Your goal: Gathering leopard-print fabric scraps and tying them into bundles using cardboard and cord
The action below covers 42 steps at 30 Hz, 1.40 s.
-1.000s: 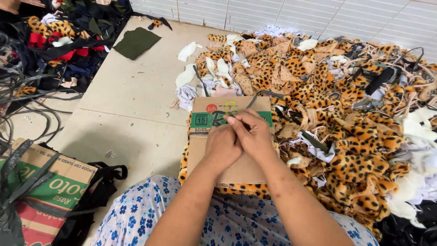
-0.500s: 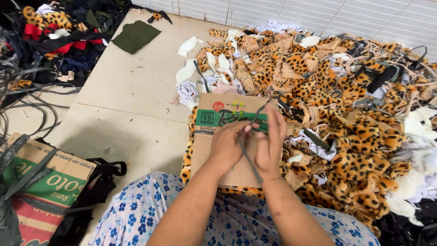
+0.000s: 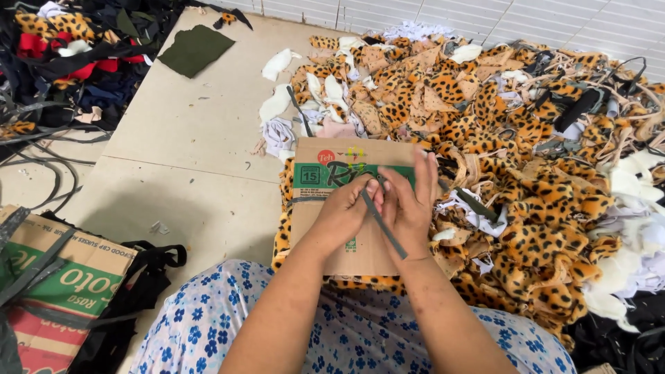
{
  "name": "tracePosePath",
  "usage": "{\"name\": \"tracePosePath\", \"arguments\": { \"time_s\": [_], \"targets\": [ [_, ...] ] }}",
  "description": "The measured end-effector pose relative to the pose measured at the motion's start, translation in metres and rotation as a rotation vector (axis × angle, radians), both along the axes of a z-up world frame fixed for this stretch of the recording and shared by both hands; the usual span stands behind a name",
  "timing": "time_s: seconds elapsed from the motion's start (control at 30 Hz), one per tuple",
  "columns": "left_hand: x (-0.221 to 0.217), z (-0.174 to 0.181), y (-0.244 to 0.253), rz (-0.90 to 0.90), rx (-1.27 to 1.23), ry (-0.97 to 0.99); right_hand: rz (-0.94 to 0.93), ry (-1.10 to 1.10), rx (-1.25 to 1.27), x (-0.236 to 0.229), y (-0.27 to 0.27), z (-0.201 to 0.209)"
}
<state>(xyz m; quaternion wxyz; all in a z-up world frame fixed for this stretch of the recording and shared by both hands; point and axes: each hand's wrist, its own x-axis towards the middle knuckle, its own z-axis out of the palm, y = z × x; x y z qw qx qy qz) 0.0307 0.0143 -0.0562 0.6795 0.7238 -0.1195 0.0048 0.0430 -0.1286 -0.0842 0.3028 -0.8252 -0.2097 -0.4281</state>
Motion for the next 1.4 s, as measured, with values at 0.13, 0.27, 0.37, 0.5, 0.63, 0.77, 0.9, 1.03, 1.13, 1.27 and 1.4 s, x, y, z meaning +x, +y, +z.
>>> {"name": "tracePosePath", "arguments": {
  "time_s": [0.13,0.27,0.37,0.5,0.63,0.77,0.9,1.03,1.13,1.27,1.4],
  "targets": [
    [0.006,-0.013,0.000,0.008,-0.017,0.033,-0.137,-0.002,-0.102,-0.018,-0.009,-0.016],
    [0.016,-0.023,-0.003,0.021,-0.276,0.132,-0.134,-0.033,-0.219,-0.035,-0.009,-0.013],
    [0.026,-0.037,-0.003,0.018,-0.357,0.181,-0.135,0.004,-0.299,-0.040,-0.007,-0.007],
    [0.000,-0.004,-0.001,0.270,-0.023,-0.196,-0.124,0.127,-0.168,-0.040,-0.003,-0.008],
    [-0.013,0.001,-0.004,0.271,0.003,-0.442,0.068,0.237,0.234,-0.030,-0.014,-0.003],
    [-0.011,-0.006,-0.003,0.127,0.140,-0.581,0.263,0.650,0.430,-0.014,-0.021,0.021],
    [-0.005,-0.022,-0.009,0.067,0.339,-0.677,0.409,1.018,0.342,0.001,-0.010,0.062],
    [-0.007,-0.015,-0.002,0.049,0.341,-0.650,0.427,1.085,0.438,0.005,-0.008,0.068],
    [-0.008,-0.013,0.002,0.037,0.163,-0.555,0.409,1.013,0.533,0.018,-0.011,0.036],
    [-0.009,-0.023,0.012,0.217,0.370,-0.399,0.181,0.982,0.844,0.035,-0.022,-0.009],
    [-0.014,-0.045,0.028,0.365,0.818,-0.157,0.021,0.850,1.063,0.037,-0.026,-0.026]
  ]
}}
